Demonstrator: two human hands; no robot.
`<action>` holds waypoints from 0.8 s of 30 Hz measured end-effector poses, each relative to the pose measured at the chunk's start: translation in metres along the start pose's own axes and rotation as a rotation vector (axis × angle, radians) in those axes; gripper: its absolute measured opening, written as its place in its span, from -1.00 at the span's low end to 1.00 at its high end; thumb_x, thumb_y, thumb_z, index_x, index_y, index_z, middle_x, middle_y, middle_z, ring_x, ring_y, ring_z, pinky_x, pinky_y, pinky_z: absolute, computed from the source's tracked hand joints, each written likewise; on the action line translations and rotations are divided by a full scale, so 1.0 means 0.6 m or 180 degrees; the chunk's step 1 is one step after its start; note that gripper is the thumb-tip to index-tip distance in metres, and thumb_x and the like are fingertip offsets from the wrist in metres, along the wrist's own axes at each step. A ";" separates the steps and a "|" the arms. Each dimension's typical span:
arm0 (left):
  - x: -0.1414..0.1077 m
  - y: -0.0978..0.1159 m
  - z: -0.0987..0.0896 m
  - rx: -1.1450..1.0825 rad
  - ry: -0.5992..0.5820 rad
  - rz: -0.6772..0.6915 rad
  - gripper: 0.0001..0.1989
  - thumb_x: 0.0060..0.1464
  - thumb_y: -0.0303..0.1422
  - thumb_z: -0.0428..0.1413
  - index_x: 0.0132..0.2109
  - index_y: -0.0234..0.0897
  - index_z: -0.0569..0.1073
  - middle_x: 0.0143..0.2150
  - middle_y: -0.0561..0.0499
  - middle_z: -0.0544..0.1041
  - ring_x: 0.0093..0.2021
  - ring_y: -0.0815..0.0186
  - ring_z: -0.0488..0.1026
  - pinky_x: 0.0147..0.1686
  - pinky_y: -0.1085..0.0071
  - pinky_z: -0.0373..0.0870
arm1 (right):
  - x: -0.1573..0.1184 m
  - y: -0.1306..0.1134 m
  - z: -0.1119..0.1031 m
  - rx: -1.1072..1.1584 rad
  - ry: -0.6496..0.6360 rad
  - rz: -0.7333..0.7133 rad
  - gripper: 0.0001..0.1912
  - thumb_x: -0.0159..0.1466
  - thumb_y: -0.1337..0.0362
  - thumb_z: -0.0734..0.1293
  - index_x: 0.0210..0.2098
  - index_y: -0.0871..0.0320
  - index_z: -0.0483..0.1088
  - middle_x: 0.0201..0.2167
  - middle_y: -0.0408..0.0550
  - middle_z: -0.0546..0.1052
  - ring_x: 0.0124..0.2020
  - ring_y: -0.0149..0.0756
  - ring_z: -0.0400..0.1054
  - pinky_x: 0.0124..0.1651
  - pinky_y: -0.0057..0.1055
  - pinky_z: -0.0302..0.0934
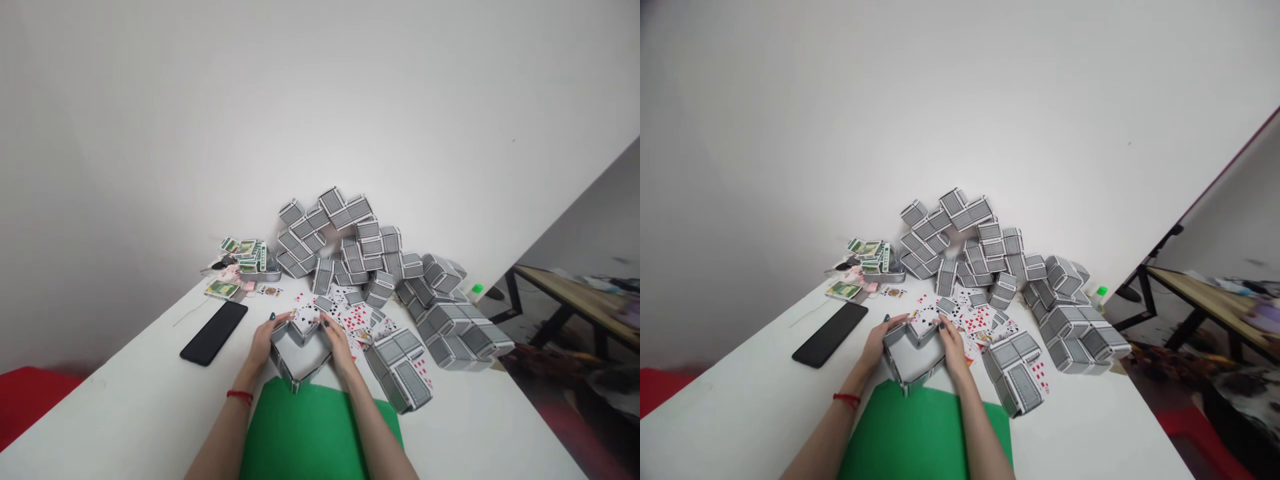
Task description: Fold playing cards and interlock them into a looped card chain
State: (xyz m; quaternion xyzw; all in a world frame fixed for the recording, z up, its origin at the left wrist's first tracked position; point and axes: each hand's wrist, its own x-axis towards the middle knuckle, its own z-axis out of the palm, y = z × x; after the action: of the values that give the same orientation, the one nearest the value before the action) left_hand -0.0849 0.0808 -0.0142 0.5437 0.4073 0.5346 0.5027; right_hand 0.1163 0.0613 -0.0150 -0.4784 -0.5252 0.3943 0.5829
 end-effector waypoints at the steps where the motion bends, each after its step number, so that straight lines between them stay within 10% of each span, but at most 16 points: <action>1: -0.001 0.004 0.001 0.0068 -0.0033 0.0017 -0.51 0.03 -0.15 -0.16 -0.13 -0.38 0.48 -0.12 -0.12 0.52 -0.03 0.13 0.37 0.08 0.19 0.11 | 0.000 -0.001 0.003 0.0026 -0.0074 0.0008 -0.57 0.09 0.04 0.26 -0.11 0.10 0.42 -0.05 0.01 0.44 0.04 -0.13 0.22 0.10 -0.12 0.00; 18: -0.016 0.022 0.031 0.0838 -0.0124 -0.0002 -0.57 0.05 -0.24 -0.23 -0.50 -0.28 0.45 -0.51 -0.02 0.52 -0.40 0.26 0.44 -0.25 0.38 0.31 | -0.029 0.001 0.011 -0.0071 -0.0270 0.0026 -0.70 0.15 0.11 0.18 -0.34 0.15 0.45 -0.31 -0.02 0.53 -0.22 -0.18 0.35 -0.04 -0.26 0.11; 24: -0.015 0.030 0.017 0.0509 -0.0816 0.0041 -0.57 0.01 -0.25 -0.18 -0.26 -0.36 0.53 -0.27 -0.10 0.57 -0.16 0.17 0.44 -0.04 0.29 0.23 | -0.032 0.002 0.000 0.0310 -0.0334 0.0324 -0.65 0.08 0.11 0.25 -0.20 0.12 0.46 -0.17 -0.02 0.51 -0.03 -0.14 0.27 0.11 -0.21 -0.03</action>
State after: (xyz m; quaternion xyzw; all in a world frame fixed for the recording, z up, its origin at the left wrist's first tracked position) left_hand -0.0775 0.0681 0.0026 0.6484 0.3776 0.4298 0.5023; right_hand 0.1134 0.0429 -0.0208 -0.4543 -0.5103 0.4730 0.5563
